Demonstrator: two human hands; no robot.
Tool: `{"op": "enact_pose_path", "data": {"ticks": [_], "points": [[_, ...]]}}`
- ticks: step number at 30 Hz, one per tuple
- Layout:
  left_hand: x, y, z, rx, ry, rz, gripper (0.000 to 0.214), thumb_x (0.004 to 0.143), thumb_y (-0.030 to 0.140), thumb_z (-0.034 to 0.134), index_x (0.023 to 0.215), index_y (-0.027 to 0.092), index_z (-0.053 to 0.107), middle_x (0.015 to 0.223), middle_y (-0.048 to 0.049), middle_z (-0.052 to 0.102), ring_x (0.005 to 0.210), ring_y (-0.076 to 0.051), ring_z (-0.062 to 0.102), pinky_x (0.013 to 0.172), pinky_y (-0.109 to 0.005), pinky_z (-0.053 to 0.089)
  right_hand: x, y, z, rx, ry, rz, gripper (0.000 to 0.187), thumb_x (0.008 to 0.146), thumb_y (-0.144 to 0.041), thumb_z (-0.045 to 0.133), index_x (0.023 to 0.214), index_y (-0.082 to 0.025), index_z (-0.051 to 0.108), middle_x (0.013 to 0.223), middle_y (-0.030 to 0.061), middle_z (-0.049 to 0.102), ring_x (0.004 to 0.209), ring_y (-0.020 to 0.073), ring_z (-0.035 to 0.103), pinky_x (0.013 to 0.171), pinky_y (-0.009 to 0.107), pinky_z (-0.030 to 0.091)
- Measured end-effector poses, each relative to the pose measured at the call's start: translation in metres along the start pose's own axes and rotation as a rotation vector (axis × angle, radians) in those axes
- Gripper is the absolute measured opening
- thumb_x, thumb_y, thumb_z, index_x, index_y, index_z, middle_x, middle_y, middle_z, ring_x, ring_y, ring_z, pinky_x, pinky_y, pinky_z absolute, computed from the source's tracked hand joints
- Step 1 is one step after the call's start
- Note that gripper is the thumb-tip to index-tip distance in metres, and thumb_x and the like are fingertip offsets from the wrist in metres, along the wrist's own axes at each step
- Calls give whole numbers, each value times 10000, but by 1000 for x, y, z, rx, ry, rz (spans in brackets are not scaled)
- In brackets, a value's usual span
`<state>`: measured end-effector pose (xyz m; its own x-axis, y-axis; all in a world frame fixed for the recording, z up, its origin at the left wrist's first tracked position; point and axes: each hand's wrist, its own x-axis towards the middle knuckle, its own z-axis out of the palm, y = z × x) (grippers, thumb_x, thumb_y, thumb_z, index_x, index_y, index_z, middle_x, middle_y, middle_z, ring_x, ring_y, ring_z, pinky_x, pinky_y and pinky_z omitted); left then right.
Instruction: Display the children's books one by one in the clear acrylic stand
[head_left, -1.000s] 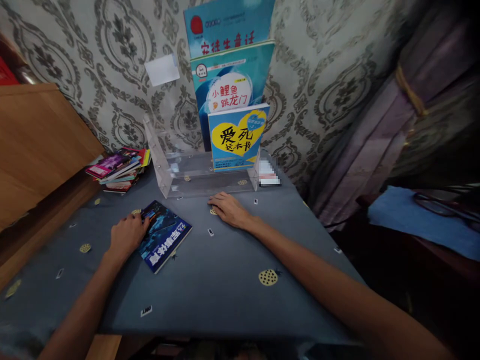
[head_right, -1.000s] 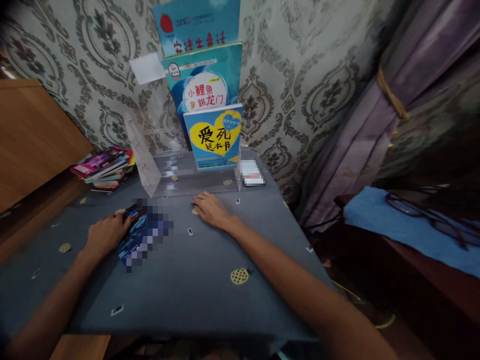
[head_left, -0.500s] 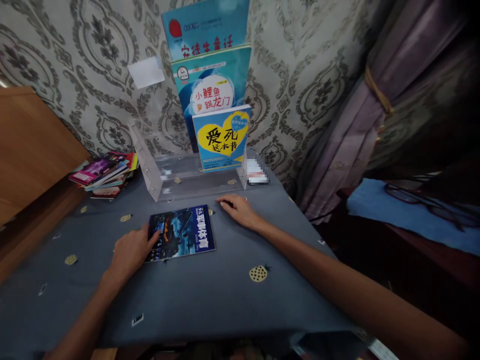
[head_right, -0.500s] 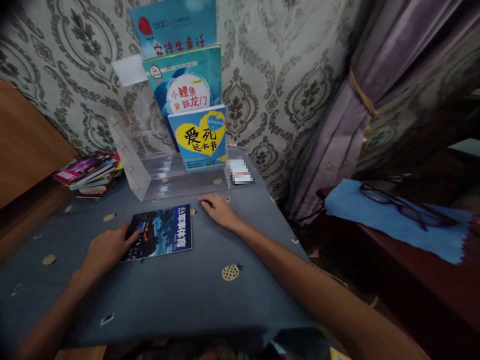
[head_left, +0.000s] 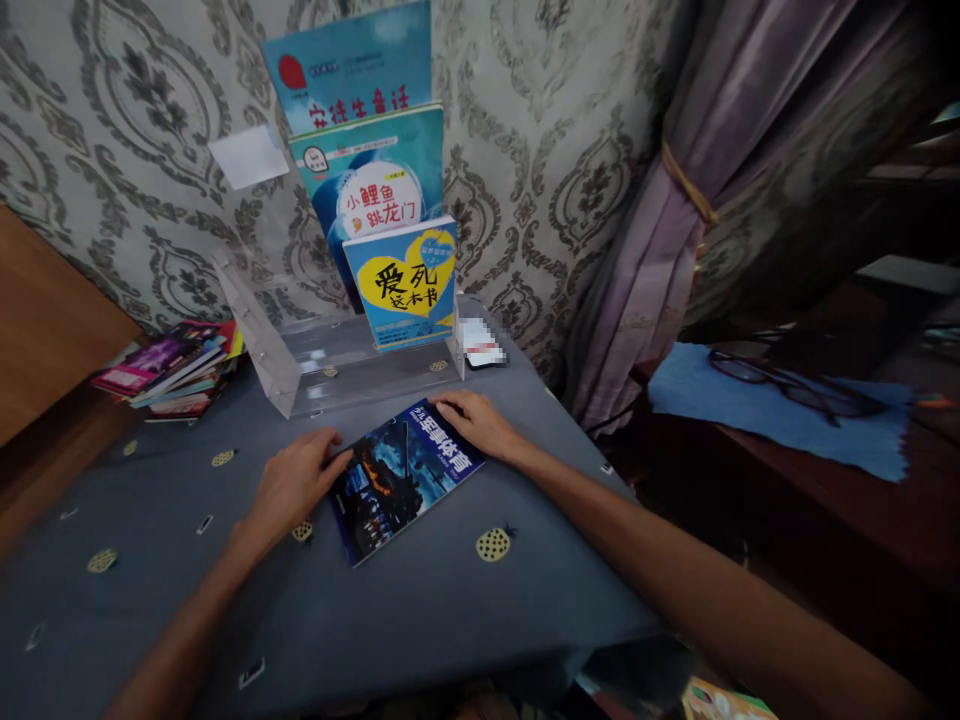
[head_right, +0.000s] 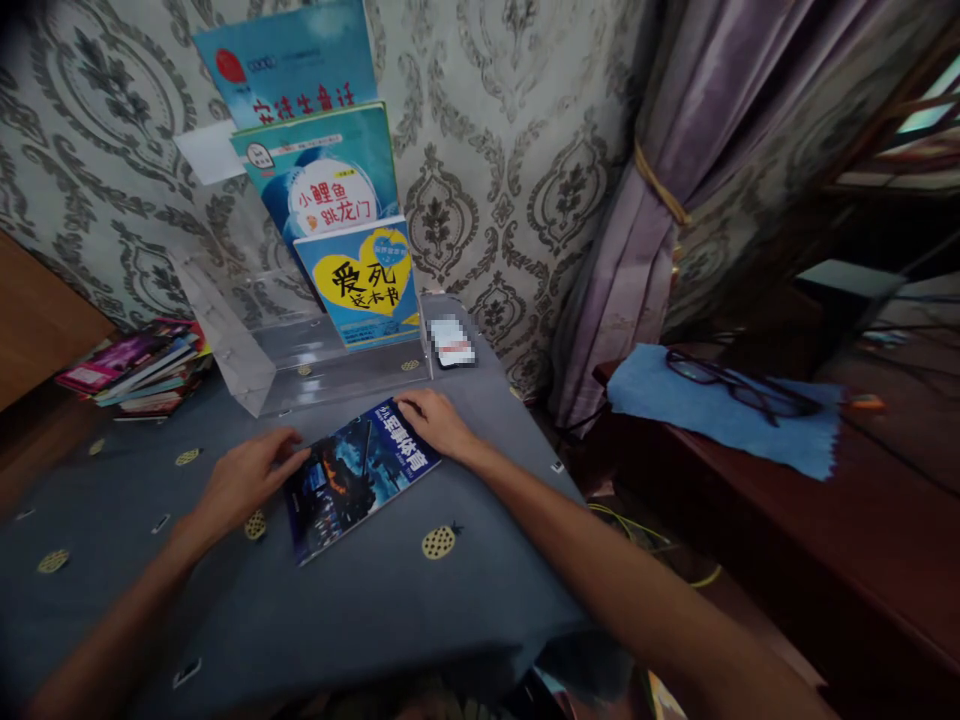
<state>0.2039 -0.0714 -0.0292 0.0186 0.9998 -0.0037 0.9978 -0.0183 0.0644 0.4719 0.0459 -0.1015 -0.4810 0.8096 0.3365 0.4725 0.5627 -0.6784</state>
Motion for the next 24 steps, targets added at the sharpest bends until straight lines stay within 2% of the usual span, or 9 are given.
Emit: {"op": "enact_pose_path", "data": {"ticks": [2, 4, 10, 14, 18, 24], "points": [[10, 7, 7, -8, 35, 79, 281, 984, 427, 438, 1091, 215, 586, 1092, -61, 693, 1021, -239, 640, 762, -313, 455, -1, -1, 0, -28, -6, -20, 299, 983, -238, 486, 1173, -191, 712, 1168, 84, 740, 1086, 229, 668, 978, 381, 501], [16, 15, 14, 36, 30, 123, 268, 995, 401, 430, 1086, 204, 587, 1125, -80, 672, 1058, -253, 622, 769, -322, 462, -2, -1, 0, -52, -12, -42, 296, 975, -225, 496, 1174, -185, 711, 1174, 93, 735, 1108, 232, 657, 984, 384, 495], [18, 20, 20, 106, 31, 120, 263, 1014, 401, 418, 1069, 210, 591, 1084, -80, 683, 1038, -267, 640, 726, -318, 451, -2, -2, -4, -144, -3, -71, 279, 955, -177, 513, 1140, -175, 721, 1116, 99, 748, 1063, 235, 659, 962, 366, 489], [14, 19, 19, 71, -47, 65, 324, 1008, 433, 434, 1223, 223, 554, 939, -69, 731, 888, -279, 698, 689, -321, 435, 0, 3, -9, -200, 77, -2, 272, 965, -164, 498, 1127, -168, 715, 1069, 96, 752, 1003, 223, 663, 901, 325, 487], [5, 26, 27, -91, -129, 64, 356, 1011, 389, 408, 1302, 211, 506, 758, -37, 700, 739, -253, 690, 644, -297, 400, 2, 9, -10, -224, 142, 50, 261, 972, -168, 494, 1126, -150, 704, 1071, 115, 743, 1002, 234, 657, 898, 329, 473], [-7, 41, 37, -422, -125, 199, 348, 983, 413, 391, 1240, 232, 540, 573, 55, 531, 536, -171, 536, 563, -260, 310, 2, 14, -7, -215, 159, 22, 238, 951, -148, 515, 1099, -152, 701, 1022, 110, 716, 960, 226, 654, 852, 312, 483]]}}
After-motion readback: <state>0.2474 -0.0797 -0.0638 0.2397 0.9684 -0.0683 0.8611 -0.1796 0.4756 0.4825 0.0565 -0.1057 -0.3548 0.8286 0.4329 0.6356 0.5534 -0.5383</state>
